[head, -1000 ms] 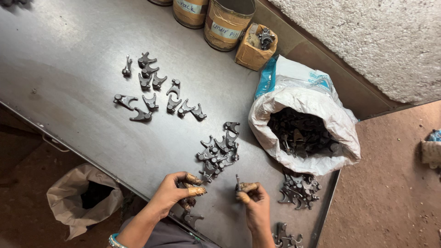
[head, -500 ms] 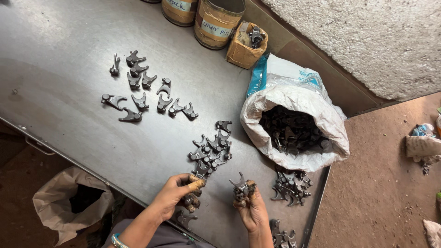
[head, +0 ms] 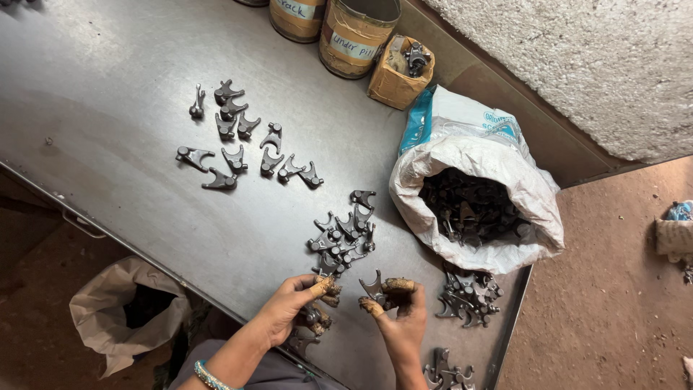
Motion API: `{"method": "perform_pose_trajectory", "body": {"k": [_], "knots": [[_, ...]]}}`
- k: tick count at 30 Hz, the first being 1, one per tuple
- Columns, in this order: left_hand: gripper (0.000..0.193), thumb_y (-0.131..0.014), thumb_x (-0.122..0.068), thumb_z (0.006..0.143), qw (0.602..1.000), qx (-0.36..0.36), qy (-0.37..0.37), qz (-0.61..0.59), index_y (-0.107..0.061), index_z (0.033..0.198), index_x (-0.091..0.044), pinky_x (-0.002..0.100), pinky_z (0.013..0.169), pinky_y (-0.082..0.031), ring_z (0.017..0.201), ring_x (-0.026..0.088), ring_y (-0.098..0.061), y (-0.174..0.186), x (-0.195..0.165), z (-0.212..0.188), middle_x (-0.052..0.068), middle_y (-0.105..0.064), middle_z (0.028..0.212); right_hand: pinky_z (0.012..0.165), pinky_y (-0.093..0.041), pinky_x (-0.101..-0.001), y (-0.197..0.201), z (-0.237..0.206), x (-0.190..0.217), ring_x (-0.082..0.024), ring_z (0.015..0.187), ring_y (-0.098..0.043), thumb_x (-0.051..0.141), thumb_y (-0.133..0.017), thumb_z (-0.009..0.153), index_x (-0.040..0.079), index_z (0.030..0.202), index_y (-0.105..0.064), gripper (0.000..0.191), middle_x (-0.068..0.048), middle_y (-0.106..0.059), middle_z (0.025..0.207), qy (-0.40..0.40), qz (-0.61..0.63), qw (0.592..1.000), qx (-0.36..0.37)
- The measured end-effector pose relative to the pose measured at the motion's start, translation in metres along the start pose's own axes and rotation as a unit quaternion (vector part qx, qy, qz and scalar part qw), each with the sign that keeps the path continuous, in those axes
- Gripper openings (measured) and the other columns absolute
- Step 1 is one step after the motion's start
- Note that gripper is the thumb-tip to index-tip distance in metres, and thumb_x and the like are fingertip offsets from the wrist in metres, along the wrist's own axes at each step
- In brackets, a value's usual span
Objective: The person sorts small metal yoke-shaped castings on a metal table, picking up individual parts, turning them over in both hands, and placing them into separate piles by type. At the end the person lifts a sack of castings and pours more parts onto the table.
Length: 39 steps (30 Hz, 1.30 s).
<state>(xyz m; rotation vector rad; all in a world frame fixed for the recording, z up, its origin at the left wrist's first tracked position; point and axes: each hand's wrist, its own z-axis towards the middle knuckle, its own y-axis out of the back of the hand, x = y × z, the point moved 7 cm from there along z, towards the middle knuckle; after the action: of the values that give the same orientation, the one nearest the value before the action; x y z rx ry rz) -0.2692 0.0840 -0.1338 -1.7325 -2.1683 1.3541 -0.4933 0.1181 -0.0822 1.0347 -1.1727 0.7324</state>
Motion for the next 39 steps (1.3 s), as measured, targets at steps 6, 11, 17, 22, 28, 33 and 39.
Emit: {"method": "perform_pose_trajectory", "body": {"k": [6,11,17,22,28,33,39], "knots": [[0.047,-0.059,-0.039,0.093,0.995,0.042,0.008,-0.091,-0.067,0.126,-0.006,0.033,0.05,-0.061,0.065,0.017,-0.073,-0.014,-0.005,-0.006,0.011,-0.074,0.097,0.083,-0.054,-0.0286,-0.032,-0.003,0.035,-0.017,0.096,-0.065,-0.004,-0.088,0.071,0.001,0.109,-0.066,0.044,-0.008,-0.068,0.108,0.096,0.048,0.987,0.122],[0.043,-0.058,-0.032,0.097,0.98,0.089,-0.07,-0.163,-0.064,0.128,-0.002,0.03,0.05,-0.061,0.065,0.021,-0.074,-0.008,-0.037,-0.009,0.019,-0.077,0.1,0.08,-0.058,-0.0299,-0.062,0.014,0.044,-0.02,0.09,-0.071,0.003,-0.081,0.077,0.01,0.109,-0.078,0.033,-0.007,-0.071,0.105,0.012,-0.156,0.979,0.132],[0.032,-0.064,-0.013,0.094,0.99,-0.042,-0.12,-0.069,-0.065,0.123,0.0,0.032,0.049,-0.059,0.071,0.021,-0.076,0.018,-0.063,-0.01,0.014,-0.078,0.1,0.081,-0.048,-0.0467,-0.103,-0.014,0.06,-0.037,0.095,-0.055,0.016,-0.089,0.065,0.009,0.117,-0.07,0.056,-0.017,-0.057,0.099,0.128,-0.346,0.918,0.148],[0.032,-0.072,-0.013,0.094,0.972,-0.103,-0.186,0.102,-0.074,0.122,0.002,0.026,0.045,-0.053,0.066,0.016,-0.073,0.014,-0.083,-0.002,0.007,-0.075,0.092,0.081,-0.051,-0.0424,-0.087,-0.025,0.036,-0.033,0.094,-0.06,0.015,-0.088,0.068,0.007,0.094,-0.067,0.035,-0.011,-0.064,0.1,0.148,-0.314,0.93,0.122],[0.055,-0.074,-0.011,0.088,0.973,-0.074,-0.127,0.176,-0.062,0.142,-0.007,0.029,0.042,-0.053,0.06,0.016,-0.071,0.004,-0.077,0.011,0.004,-0.063,0.086,0.076,-0.061,-0.0368,-0.034,-0.012,-0.028,-0.023,0.085,-0.071,0.005,-0.086,0.078,0.002,0.099,-0.062,0.032,-0.01,-0.069,0.098,-0.052,0.068,0.992,0.089],[0.056,-0.074,-0.014,0.089,0.972,-0.079,-0.107,0.193,-0.059,0.143,-0.007,0.028,0.043,-0.053,0.061,0.017,-0.073,0.0,-0.066,0.016,0.005,-0.068,0.089,0.07,-0.059,-0.034,-0.015,-0.011,-0.06,-0.024,0.087,-0.071,0.01,-0.071,0.09,0.001,0.118,-0.058,0.032,-0.021,-0.072,0.11,-0.263,0.43,0.861,0.074],[0.056,-0.073,-0.013,0.089,0.979,-0.06,-0.081,0.178,-0.059,0.142,-0.008,0.029,0.042,-0.053,0.062,0.018,-0.073,-0.004,-0.045,0.019,0.007,-0.068,0.089,0.066,-0.058,-0.0309,-0.014,-0.008,-0.063,-0.021,0.084,-0.069,0.007,-0.062,0.097,-0.002,0.131,-0.057,0.036,-0.023,-0.072,0.114,-0.299,0.522,0.793,0.099]]}}
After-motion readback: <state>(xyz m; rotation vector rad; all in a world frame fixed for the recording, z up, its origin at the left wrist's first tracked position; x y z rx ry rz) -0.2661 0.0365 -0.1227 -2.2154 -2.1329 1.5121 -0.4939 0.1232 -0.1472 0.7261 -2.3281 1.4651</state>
